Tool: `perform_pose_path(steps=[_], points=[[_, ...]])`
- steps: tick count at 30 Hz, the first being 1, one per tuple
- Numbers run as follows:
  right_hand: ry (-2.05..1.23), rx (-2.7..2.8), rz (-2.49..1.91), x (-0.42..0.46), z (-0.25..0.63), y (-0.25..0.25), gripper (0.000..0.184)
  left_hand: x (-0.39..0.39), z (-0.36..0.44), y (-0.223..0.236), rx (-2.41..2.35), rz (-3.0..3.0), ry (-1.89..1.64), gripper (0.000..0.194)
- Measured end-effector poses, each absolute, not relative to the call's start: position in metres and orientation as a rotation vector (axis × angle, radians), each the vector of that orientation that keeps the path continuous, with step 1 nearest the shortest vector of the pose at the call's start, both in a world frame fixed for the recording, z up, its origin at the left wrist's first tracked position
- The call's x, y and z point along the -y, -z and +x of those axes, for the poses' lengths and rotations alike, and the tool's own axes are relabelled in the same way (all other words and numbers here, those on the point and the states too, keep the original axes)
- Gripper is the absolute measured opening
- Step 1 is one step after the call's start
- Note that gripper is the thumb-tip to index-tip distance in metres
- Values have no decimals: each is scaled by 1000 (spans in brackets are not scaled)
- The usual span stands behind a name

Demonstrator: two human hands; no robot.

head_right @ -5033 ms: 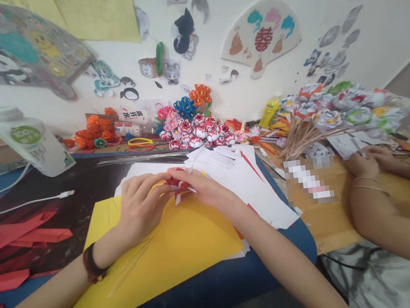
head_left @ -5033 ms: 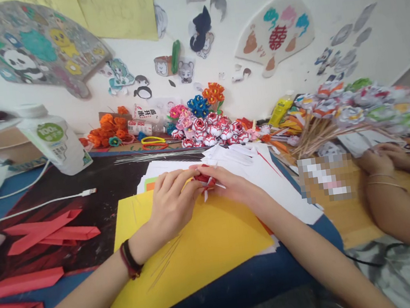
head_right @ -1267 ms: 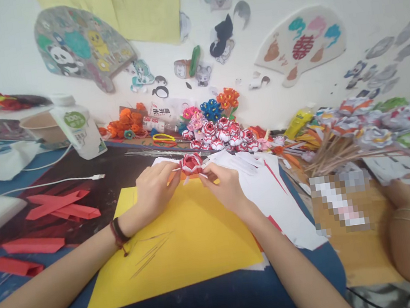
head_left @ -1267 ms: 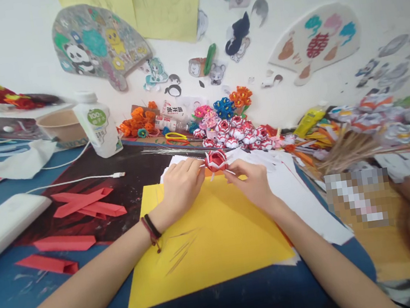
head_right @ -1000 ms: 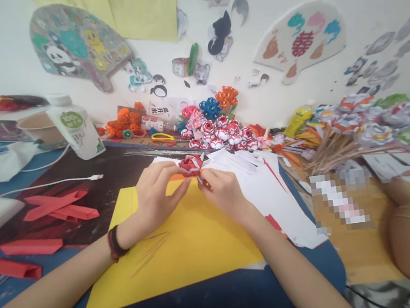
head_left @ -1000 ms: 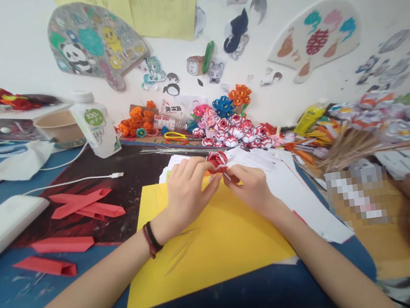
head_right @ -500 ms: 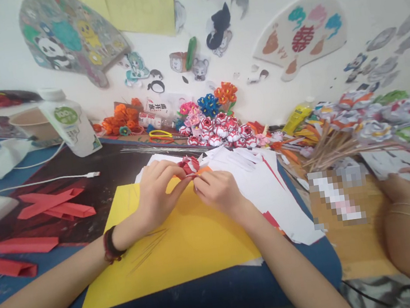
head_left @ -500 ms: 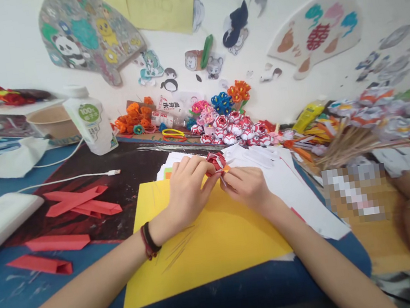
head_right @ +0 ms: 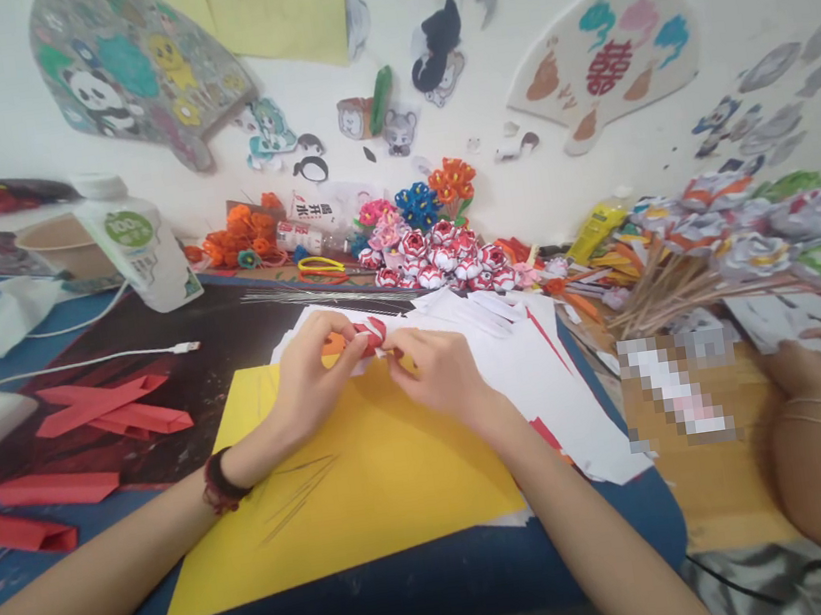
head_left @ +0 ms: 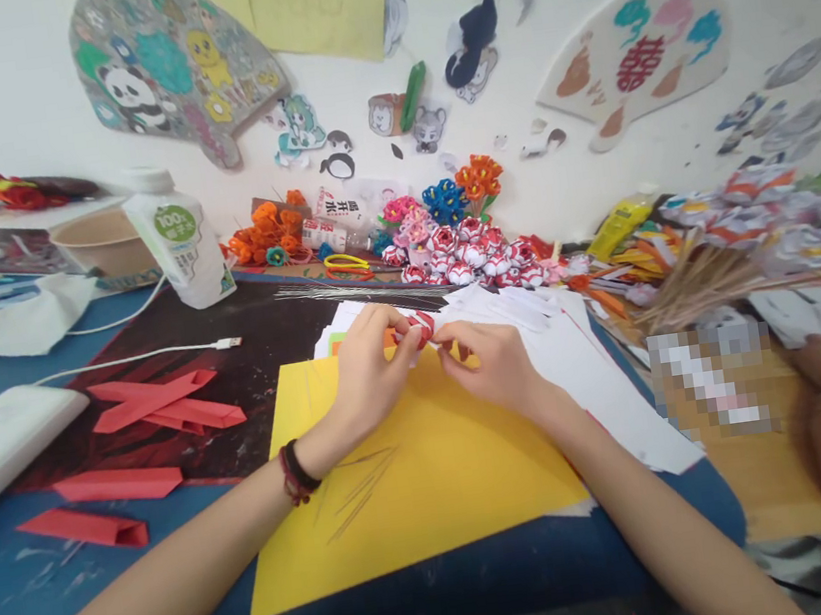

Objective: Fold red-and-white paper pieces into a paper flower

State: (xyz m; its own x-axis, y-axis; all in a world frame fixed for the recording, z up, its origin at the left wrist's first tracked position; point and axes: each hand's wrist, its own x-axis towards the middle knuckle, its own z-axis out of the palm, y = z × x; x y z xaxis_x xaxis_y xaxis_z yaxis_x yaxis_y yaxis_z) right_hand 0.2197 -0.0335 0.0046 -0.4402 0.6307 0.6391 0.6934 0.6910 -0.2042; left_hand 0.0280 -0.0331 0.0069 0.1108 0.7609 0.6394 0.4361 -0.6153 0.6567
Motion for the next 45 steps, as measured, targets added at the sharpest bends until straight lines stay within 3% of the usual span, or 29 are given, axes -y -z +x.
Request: perform_pose_path(steps=[5, 9, 12, 14, 30, 45], points=[[-414, 1744, -1179, 24, 224, -15, 19, 29, 26, -8, -1074, 2136, -1573, 12], [-1011, 1432, -1090, 18, 223, -15, 49, 33, 28, -10, -927, 2110, -1623, 12], [-1471, 1330, -961, 19, 221, -14, 48, 38, 30, -12, -807, 2131, -1616, 8], [-1602, 1301, -897, 21, 219, -14, 45, 42, 31, -14, -741, 2161, -1583, 8], [-1603, 1269, -744, 27, 213, -13, 29, 54, 37, -19, -991, 2235, -1654, 10], [-1588, 1267, -736, 25, 213, -6, 35, 56, 39, -21, -963, 2079, -1736, 11]])
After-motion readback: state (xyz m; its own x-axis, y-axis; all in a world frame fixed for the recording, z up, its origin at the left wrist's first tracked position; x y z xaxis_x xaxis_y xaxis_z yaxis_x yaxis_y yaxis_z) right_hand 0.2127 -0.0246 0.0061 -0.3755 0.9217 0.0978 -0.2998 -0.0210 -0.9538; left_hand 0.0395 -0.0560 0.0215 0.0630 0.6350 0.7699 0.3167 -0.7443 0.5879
